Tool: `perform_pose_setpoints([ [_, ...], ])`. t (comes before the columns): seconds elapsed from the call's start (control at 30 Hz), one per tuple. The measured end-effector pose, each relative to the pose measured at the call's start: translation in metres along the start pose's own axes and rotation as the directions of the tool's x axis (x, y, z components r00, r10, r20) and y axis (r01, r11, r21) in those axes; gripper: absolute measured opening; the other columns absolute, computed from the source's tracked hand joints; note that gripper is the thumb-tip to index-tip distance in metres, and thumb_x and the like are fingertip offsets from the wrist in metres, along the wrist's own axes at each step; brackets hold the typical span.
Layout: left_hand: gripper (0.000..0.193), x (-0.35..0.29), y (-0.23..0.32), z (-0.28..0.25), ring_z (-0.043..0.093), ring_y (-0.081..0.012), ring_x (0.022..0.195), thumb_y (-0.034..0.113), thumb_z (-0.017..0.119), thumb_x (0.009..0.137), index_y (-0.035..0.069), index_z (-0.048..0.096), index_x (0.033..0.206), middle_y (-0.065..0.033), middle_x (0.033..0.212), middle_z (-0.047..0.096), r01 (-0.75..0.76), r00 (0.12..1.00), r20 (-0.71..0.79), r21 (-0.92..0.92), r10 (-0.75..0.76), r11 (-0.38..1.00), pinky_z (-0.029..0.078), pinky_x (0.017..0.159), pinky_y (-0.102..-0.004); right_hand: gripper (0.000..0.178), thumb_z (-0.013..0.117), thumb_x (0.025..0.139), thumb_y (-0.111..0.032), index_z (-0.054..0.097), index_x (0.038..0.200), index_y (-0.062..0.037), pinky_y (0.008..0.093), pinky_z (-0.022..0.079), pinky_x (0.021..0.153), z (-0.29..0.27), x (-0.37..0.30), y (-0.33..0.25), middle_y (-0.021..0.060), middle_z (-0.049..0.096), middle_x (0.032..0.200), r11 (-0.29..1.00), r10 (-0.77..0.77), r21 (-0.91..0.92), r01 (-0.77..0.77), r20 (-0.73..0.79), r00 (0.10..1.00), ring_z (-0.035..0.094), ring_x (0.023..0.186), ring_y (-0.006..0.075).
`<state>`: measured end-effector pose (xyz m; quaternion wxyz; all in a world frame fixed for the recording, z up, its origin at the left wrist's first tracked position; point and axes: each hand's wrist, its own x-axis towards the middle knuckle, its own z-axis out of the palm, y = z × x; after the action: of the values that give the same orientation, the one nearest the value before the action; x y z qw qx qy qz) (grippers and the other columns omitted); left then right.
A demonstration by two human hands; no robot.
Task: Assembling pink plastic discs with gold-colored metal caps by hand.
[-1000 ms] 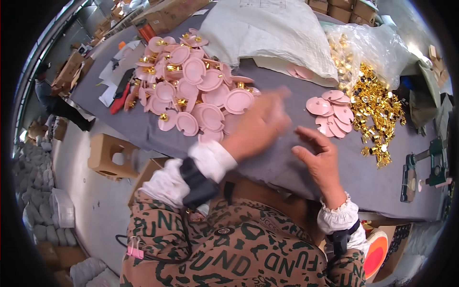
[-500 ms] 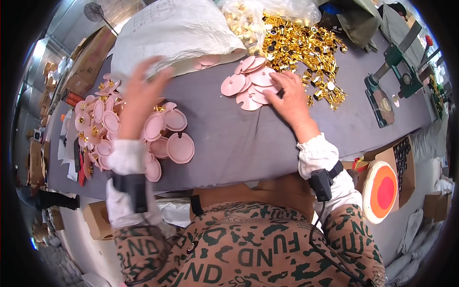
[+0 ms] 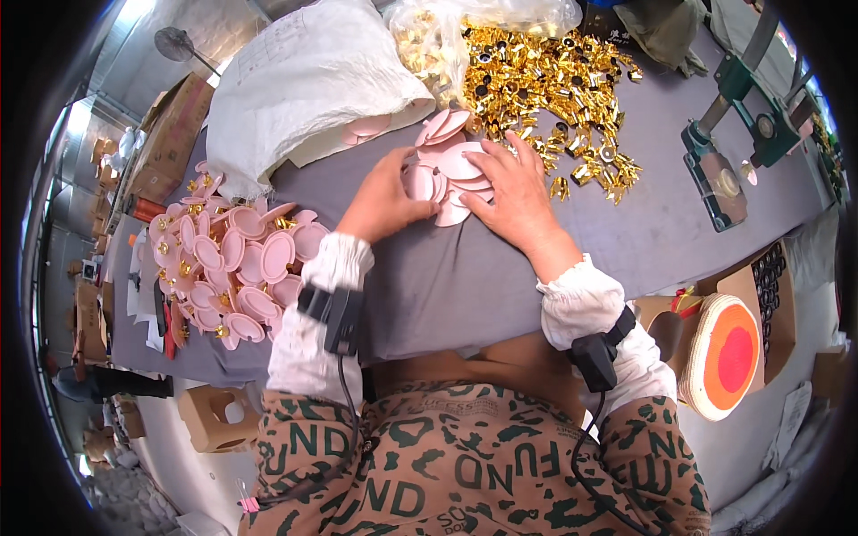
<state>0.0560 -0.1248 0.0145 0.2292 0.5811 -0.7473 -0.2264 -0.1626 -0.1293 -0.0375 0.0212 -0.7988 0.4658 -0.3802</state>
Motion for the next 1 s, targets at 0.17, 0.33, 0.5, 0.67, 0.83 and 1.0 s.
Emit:
perform_pose_setpoints([
  [0.17,0.080,-0.044,0.006,0.022,0.059,-0.0248,0.112,0.025,0.083,0.072,-0.005,0.043,0.134,-0.0189,0.122,0.059,0.058,0.986,-0.110,-0.487,-0.127,0.872,0.049,0.093,-0.0337,0.067,0.081,0.068,-0.023,0.056,0.130,-0.0129,0.0474,0.034,0.109,-0.018,0.003,-0.019,0.0119,0.056,0.133,0.929,-0.178,0.314,0.197,-0.088,0.980,0.043,0.129,0.0362],
  [0.33,0.067,-0.061,0.020,0.029,0.060,-0.0202,0.111,0.021,0.073,0.086,-0.002,0.037,0.138,-0.0157,0.125,0.058,0.200,0.976,0.179,-0.962,-0.126,0.184,0.051,0.094,-0.0326,0.070,0.081,0.069,-0.015,0.053,0.133,-0.0069,0.0369,0.050,0.094,-0.015,0.000,-0.031,0.0143,0.059,0.127,0.706,-0.156,0.706,0.053,0.083,0.984,0.061,0.112,0.0294],
  [0.5,0.069,-0.071,0.019,0.035,0.060,-0.0261,0.114,0.039,0.068,0.089,0.003,0.037,0.140,-0.0137,0.125,0.058,0.170,0.984,0.174,-0.982,-0.043,-0.083,0.052,0.097,-0.0405,0.061,0.080,0.071,-0.009,0.056,0.127,-0.0064,0.0307,0.053,0.083,-0.011,-0.002,-0.034,0.0091,0.063,0.116,0.744,-0.147,0.666,0.056,0.082,0.986,0.064,0.095,0.0200],
  [0.67,0.048,-0.080,-0.005,0.033,0.064,-0.0291,0.106,0.038,0.065,0.091,0.007,0.048,0.123,-0.0084,0.107,0.061,-0.021,0.979,0.008,-0.990,-0.203,-0.140,0.056,0.092,-0.0471,0.059,0.081,0.071,0.001,0.054,0.124,-0.0017,0.0283,0.047,0.089,-0.021,-0.011,-0.046,0.0037,0.059,0.114,0.298,0.194,0.918,-0.260,0.209,0.958,0.056,0.099,0.0114],
  [0.83,0.032,-0.073,0.008,0.047,0.065,-0.0284,0.101,0.036,0.068,0.090,0.010,0.051,0.096,-0.0081,0.105,0.062,-0.083,0.960,-0.031,-0.981,-0.279,-0.176,0.059,0.085,-0.0402,0.055,0.085,0.068,-0.007,0.059,0.117,-0.0024,0.0334,0.049,0.090,-0.028,-0.019,-0.070,0.0115,0.063,0.115,0.766,-0.180,0.614,0.192,-0.083,0.980,0.060,0.106,0.0239],
  [1.0,0.032,-0.082,0.011,0.040,0.063,-0.0259,0.105,0.037,0.053,0.099,0.007,0.054,0.111,-0.0136,0.116,0.061,0.136,0.977,0.169,-0.964,-0.131,-0.230,0.057,0.087,-0.0404,0.056,0.083,0.070,-0.011,0.059,0.120,-0.0025,0.0327,0.051,0.086,-0.009,-0.022,-0.075,0.0136,0.064,0.112,0.798,-0.073,0.598,0.079,-0.034,0.997,0.062,0.101,0.0277],
])
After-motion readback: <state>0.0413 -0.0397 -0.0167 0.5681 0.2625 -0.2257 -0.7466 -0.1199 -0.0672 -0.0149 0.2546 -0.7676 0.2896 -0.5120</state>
